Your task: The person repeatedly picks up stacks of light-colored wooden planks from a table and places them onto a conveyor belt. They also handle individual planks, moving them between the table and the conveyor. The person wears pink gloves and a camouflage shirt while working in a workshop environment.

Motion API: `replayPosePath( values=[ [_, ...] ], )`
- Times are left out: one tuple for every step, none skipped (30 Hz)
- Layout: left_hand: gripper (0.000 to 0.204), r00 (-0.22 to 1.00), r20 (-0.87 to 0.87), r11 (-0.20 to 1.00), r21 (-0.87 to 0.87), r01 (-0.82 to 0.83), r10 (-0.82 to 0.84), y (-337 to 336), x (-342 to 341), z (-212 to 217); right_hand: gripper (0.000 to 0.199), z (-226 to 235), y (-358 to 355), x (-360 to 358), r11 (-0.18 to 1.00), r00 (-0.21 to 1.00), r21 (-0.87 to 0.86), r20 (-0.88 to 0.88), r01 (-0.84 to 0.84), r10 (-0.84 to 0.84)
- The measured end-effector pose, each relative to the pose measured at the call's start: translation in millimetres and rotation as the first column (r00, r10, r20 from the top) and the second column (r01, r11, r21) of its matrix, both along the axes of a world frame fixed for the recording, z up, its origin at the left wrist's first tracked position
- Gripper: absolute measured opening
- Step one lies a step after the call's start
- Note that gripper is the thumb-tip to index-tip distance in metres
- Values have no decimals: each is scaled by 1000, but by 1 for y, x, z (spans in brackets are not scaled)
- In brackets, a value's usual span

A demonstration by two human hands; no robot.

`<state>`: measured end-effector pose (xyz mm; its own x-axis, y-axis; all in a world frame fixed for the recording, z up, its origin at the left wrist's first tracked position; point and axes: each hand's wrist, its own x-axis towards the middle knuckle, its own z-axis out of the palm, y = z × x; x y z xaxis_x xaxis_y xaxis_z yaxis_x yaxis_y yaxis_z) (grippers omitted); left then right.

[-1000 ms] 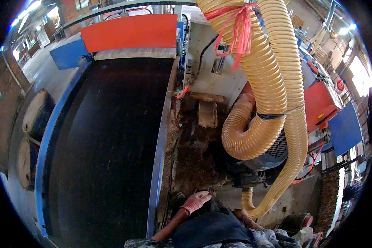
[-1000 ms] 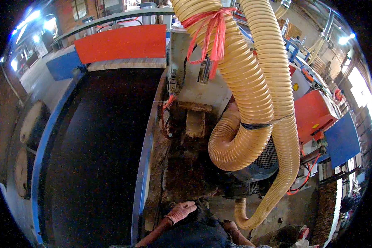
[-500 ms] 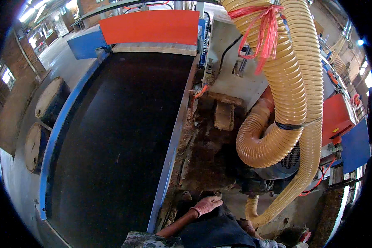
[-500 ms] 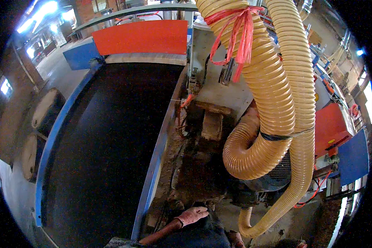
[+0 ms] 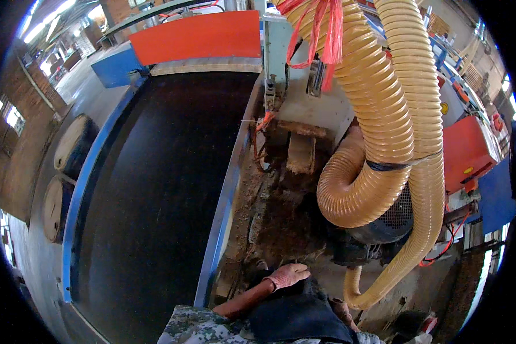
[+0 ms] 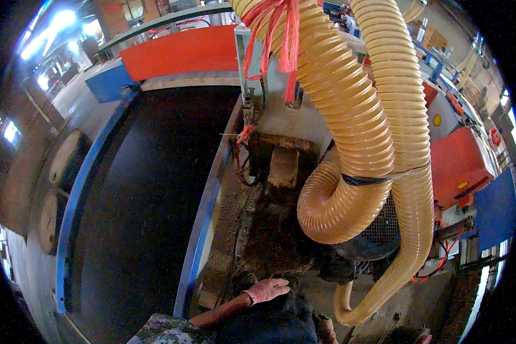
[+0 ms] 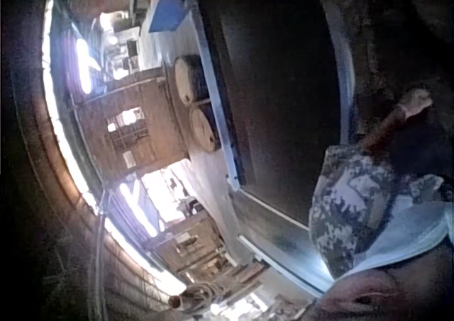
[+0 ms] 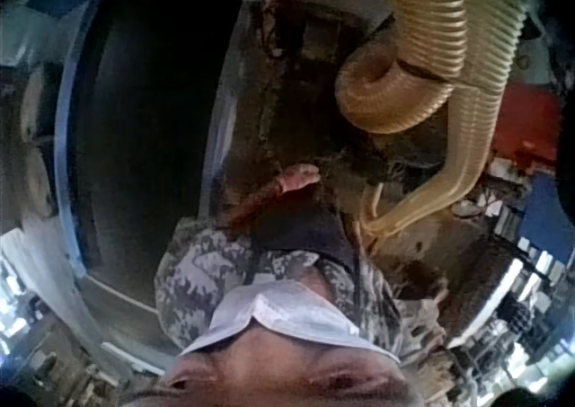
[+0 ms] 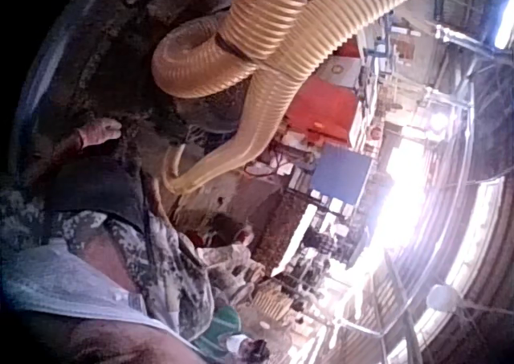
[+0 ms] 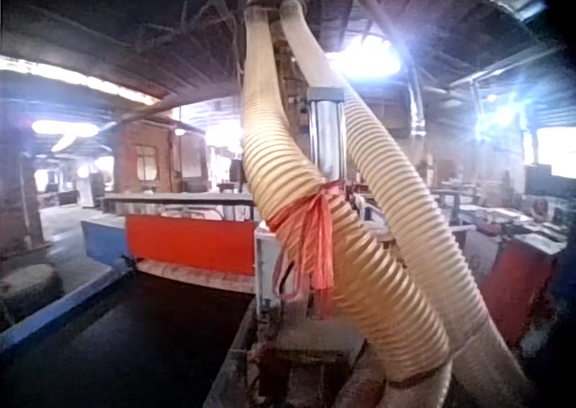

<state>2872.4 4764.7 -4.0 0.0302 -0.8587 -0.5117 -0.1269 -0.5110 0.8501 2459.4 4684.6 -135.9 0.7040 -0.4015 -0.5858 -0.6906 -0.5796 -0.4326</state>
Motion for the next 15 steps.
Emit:
replayPosePath(
  values=[
    [58, 999, 15, 1000, 1, 29, -29, -12, -2, 7, 40, -5, 6, -12, 997, 998, 37, -17, 67, -66],
    [59, 999, 26, 999, 7, 37, -37, -20, -5, 11, 43, -9, 7, -23, 991, 993, 77, -38, 113, -111],
    [60, 998, 51, 999, -14, 45, -44, -29, -8, 8, 45, -16, 3, -32, 980, 986, 117, -62, 161, -155],
    [62, 996, 77, 998, -27, 52, -50, -34, -11, -1, 40, -18, -3, -32, 995, 995, 58, 50, 79, -82],
    [64, 993, 91, 996, -42, 80, -76, -44, -19, 5, 35, -24, -7, -42, 1000, 989, -11, 143, 24, -22],
    [67, 988, 78, 989, -53, 135, -131, -58, -19, 8, 32, -35, -15, -46, 997, 991, -66, 130, -31, 39],
    [66, 996, 66, 997, -47, 57, -54, -58, -20, 17, 30, -51, -32, -52, 986, 984, -113, 112, -126, 138],
    [66, 999, 52, 999, -36, 12, -10, -58, -26, 23, 30, -65, -38, -66, 971, 979, -126, -13, -201, 201],
    [66, 998, 55, 999, -19, 27, -25, -61, -29, 27, 15, -51, -44, -53, 971, 964, -203, 205, -129, 171],
    [66, 998, 59, 999, -7, 35, -34, -64, -30, 35, 12, -19, -51, -30, 963, 897, -267, 414, -43, 154],
    [66, 990, 120, 998, 7, 69, -70, -75, -33, 49, 9, -42, -49, -51, 837, 783, 369, 333, 405, -525],
    [66, 995, 81, 999, 11, 49, -50, -76, -44, 33, 9, -69, -50, -62, 615, 644, 605, 209, 505, -736],
    [65, 996, 59, 998, 22, 61, -62, -79, -46, 37, 8, -100, -50, -72, 317, 450, 763, 38, 563, -892],
    [65, 995, 44, 995, 38, 92, -94, -86, -50, 41, 10, -124, -41, -83, 431, 464, 753, 188, 498, -865],
    [65, 999, -21, 996, 82, 43, -41, -79, -52, 33, 11, -122, -41, -88, 646, 621, 623, 308, 440, -720]
  ],
)
